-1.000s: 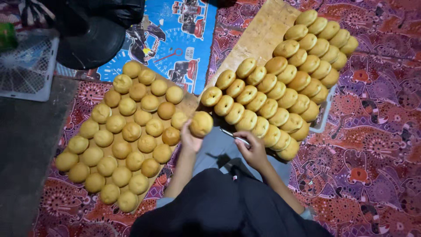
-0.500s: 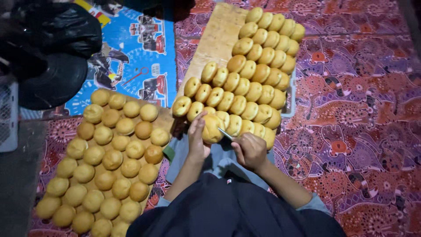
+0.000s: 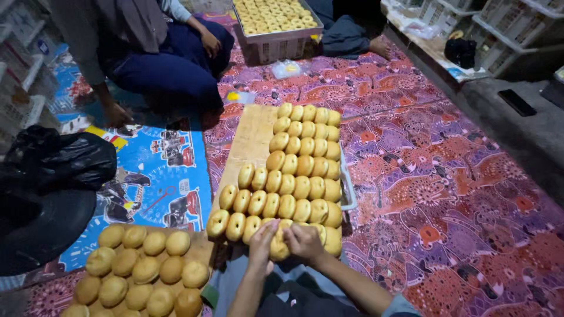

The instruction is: The person sits on a patterned floor mat and repeatedly picks up round buns, splits them open with a small knife, and fills them with a yellow substance from a small container. The filled buns are placed back onto a wooden board. Another person is visible in the background performing a similar task.

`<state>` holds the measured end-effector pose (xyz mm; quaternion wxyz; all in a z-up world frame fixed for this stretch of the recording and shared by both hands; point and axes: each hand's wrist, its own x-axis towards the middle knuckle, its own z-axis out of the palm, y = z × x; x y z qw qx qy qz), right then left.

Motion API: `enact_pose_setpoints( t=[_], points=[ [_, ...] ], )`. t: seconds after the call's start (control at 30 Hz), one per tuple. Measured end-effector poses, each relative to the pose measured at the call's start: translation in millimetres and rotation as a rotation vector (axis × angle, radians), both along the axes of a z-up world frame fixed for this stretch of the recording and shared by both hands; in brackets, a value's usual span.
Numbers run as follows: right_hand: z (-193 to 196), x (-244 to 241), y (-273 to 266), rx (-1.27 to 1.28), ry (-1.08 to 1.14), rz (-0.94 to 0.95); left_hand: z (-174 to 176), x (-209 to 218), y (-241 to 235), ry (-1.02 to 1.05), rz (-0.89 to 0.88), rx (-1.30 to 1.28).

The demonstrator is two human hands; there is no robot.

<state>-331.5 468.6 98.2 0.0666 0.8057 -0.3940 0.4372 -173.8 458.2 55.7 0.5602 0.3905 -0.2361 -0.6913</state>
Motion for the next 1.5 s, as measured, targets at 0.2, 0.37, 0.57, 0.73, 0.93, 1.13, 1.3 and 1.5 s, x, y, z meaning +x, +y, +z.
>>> enact_pose_setpoints(
  t=[0.2, 0.37, 0.57, 0.73, 0.93, 1.13, 1.3, 1.5],
  points=[
    [4.9, -1.2, -7.9, 0.574, -0.41, 0.135, -16.8, 3.1, -12.4, 0.113, -0.116, -0.02],
    [1.2, 1.8, -22.9, 0.358, -0.363, 0.088, -23.1, -10.9, -14.0, 0.137, 0.066, -0.021],
    [-22.2, 14.6, -27.3, 0.24, -0.298, -0.021, -34.5, -13.0, -2.8, 0.216, 0.312, 0.064],
    [-36.3, 13.7, -33.8, 0.737, -0.542, 0.207, -41.9, 3.9, -17.1, 0.172, 0.027, 0.008],
    [-45.7, 10.3, -44.4, 0.13, -0.296, 0.045, -55.6, -15.0, -16.7, 0.234, 0.244, 0.045],
    [-48.1, 6.7, -44.4, 0.236, -0.159, 0.131, -54.6, -8.0, -25.2, 0.283, 0.119, 0.054],
    [-29.7, 10.0, -78.6, 0.047, -0.192, 0.044, -20.8, -11.1, -32.6, 0.03, 0.12, -0.116],
    [12.8, 15.0, -113.5, 0.278, -0.208, -0.051, 28.8, 68.5, -97.6, -1.293, -0.192, -0.728]
  ],
)
